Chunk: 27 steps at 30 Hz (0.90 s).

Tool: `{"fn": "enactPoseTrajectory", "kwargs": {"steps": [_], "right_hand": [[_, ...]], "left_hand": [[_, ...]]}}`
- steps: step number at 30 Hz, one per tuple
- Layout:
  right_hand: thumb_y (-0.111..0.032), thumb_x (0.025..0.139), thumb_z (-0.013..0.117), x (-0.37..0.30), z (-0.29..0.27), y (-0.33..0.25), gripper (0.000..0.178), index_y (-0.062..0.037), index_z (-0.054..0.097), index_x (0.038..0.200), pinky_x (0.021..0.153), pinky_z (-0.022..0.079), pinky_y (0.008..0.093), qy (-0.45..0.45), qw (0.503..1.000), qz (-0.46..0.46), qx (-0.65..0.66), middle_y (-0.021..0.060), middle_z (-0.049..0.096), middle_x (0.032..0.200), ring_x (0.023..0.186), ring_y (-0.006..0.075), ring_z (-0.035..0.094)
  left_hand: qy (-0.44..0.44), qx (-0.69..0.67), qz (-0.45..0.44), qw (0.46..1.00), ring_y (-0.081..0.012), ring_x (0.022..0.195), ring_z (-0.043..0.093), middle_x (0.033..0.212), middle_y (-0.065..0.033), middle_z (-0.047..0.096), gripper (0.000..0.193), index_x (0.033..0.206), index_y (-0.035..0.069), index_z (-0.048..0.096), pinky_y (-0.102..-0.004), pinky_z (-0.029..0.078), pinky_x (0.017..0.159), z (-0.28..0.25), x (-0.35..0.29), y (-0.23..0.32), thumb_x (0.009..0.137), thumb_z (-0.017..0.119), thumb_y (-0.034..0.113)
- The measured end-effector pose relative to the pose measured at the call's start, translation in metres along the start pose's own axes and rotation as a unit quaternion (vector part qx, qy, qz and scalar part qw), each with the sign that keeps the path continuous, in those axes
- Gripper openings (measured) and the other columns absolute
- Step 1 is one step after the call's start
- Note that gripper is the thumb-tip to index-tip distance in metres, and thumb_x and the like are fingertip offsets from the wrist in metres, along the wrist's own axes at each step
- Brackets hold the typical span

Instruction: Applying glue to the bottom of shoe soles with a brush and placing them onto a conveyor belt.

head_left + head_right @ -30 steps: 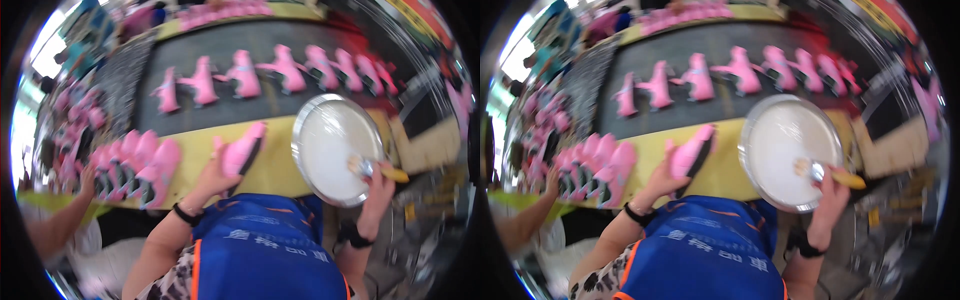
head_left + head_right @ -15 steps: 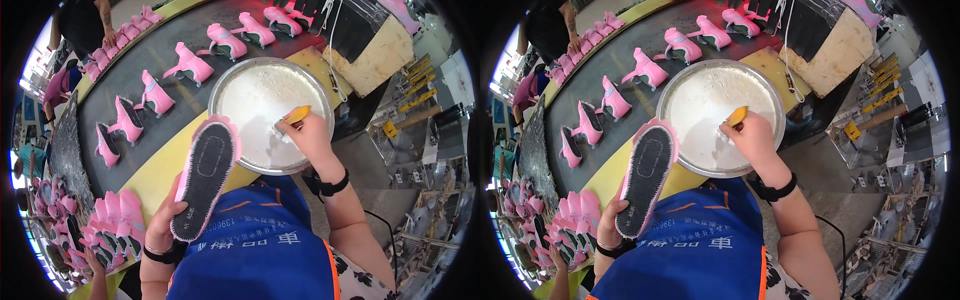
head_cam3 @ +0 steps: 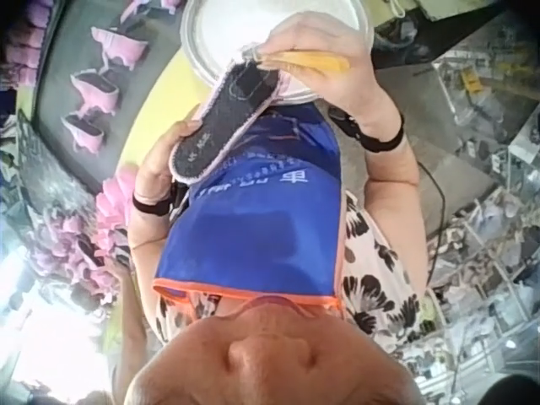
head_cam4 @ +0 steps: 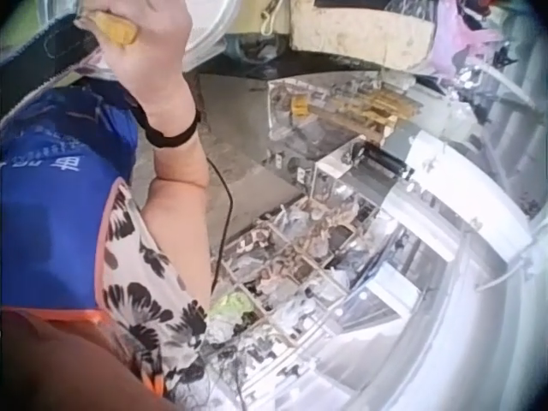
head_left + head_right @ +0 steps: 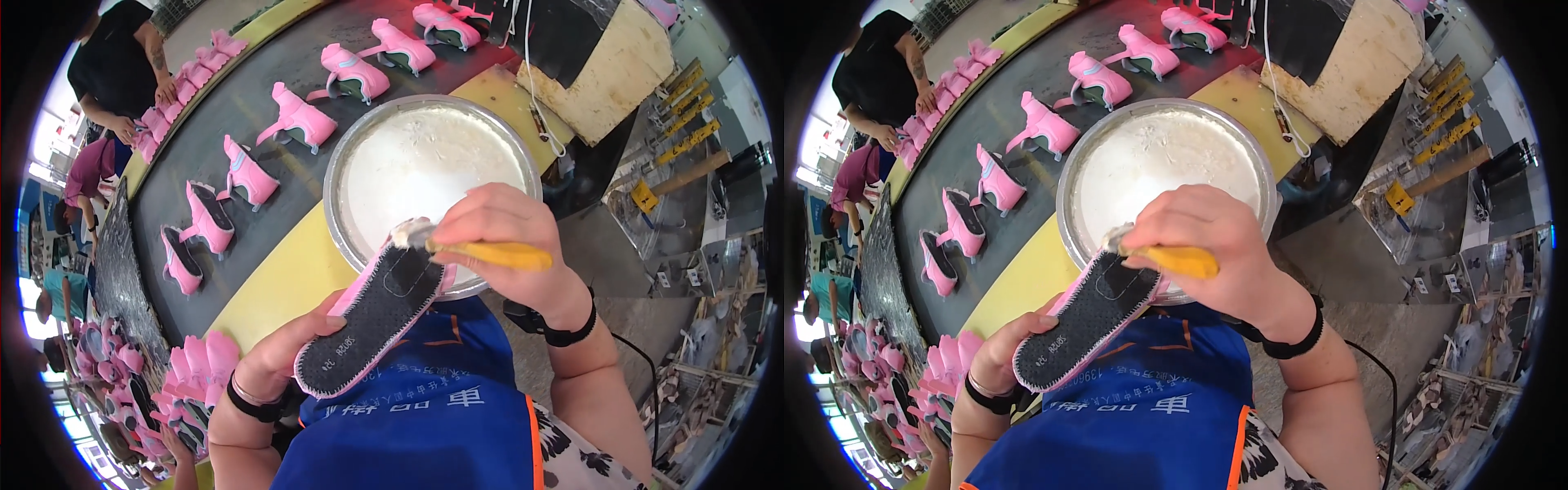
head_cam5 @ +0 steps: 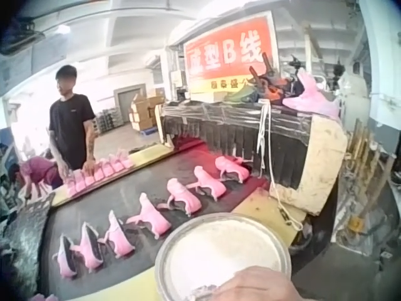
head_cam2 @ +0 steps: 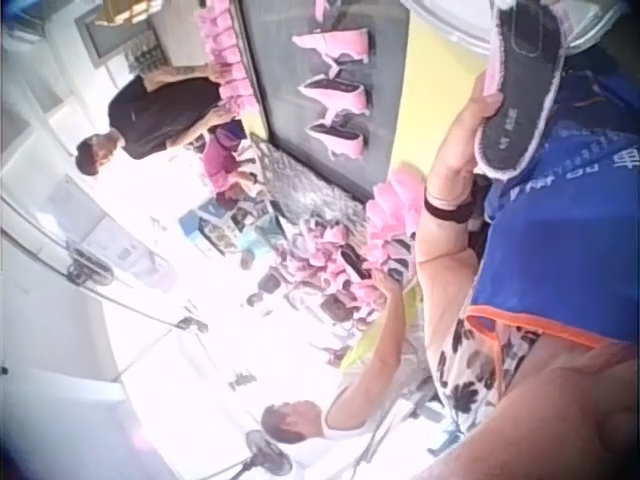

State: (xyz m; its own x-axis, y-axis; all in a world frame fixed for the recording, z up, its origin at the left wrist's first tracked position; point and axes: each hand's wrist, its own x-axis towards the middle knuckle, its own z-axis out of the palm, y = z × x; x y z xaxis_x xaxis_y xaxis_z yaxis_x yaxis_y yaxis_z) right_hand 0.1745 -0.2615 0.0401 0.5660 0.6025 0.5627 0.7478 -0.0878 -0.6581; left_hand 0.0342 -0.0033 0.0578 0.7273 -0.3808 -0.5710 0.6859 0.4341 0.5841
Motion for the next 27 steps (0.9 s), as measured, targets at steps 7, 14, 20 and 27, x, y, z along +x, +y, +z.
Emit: {"fn": "enactPoseTrajectory", "kwargs": {"steps": [7,14,20,27], "right_hand": [[-0.018,0.083,0.078,-0.006,0.005,0.015,0.014,-0.014,0.072,0.094,0.088,0.04,0.0337,-0.03,0.999,-0.003,-0.03,-0.0012,0.071,0.091,0.089,0.0177,0.066],[-0.012,0.078,0.082,-0.013,0.004,0.013,0.02,-0.0134,0.072,0.095,0.083,0.042,0.0342,0.039,0.996,0.049,-0.066,0.0004,0.07,0.09,0.087,0.0198,0.067],[-0.01,0.079,0.082,-0.012,0.016,0.015,0.021,-0.0121,0.072,0.097,0.08,0.044,0.0343,0.033,0.999,-0.01,-0.033,0.003,0.07,0.09,0.085,0.0217,0.068],[-0.001,0.084,0.078,-0.02,0.025,0.012,0.014,-0.002,0.068,0.095,0.069,0.051,0.0314,0.163,0.984,0.062,0.023,0.0078,0.065,0.083,0.077,0.0214,0.067]], "left_hand": [[0.008,0.008,-0.006,1.0,-0.0217,0.135,0.054,0.15,-0.0196,0.05,0.073,0.155,-0.009,0.03,-0.0301,0.041,0.112,-0.001,0.004,0.0,0.095,0.052,0.025],[0.005,-0.052,0.006,0.999,-0.0219,0.138,0.051,0.153,-0.0191,0.048,0.072,0.157,-0.008,0.028,-0.0302,0.039,0.114,-0.002,-0.004,-0.003,0.095,0.052,0.022],[-0.001,-0.075,-0.014,0.997,-0.0214,0.136,0.053,0.151,-0.019,0.051,0.072,0.157,-0.008,0.028,-0.0305,0.04,0.114,-0.004,-0.007,-0.012,0.096,0.051,0.022],[0.018,-0.026,0.049,0.998,-0.0245,0.137,0.052,0.15,-0.0209,0.05,0.077,0.155,-0.01,0.029,-0.0322,0.037,0.115,0.005,-0.011,-0.015,0.091,0.055,0.025]]}}
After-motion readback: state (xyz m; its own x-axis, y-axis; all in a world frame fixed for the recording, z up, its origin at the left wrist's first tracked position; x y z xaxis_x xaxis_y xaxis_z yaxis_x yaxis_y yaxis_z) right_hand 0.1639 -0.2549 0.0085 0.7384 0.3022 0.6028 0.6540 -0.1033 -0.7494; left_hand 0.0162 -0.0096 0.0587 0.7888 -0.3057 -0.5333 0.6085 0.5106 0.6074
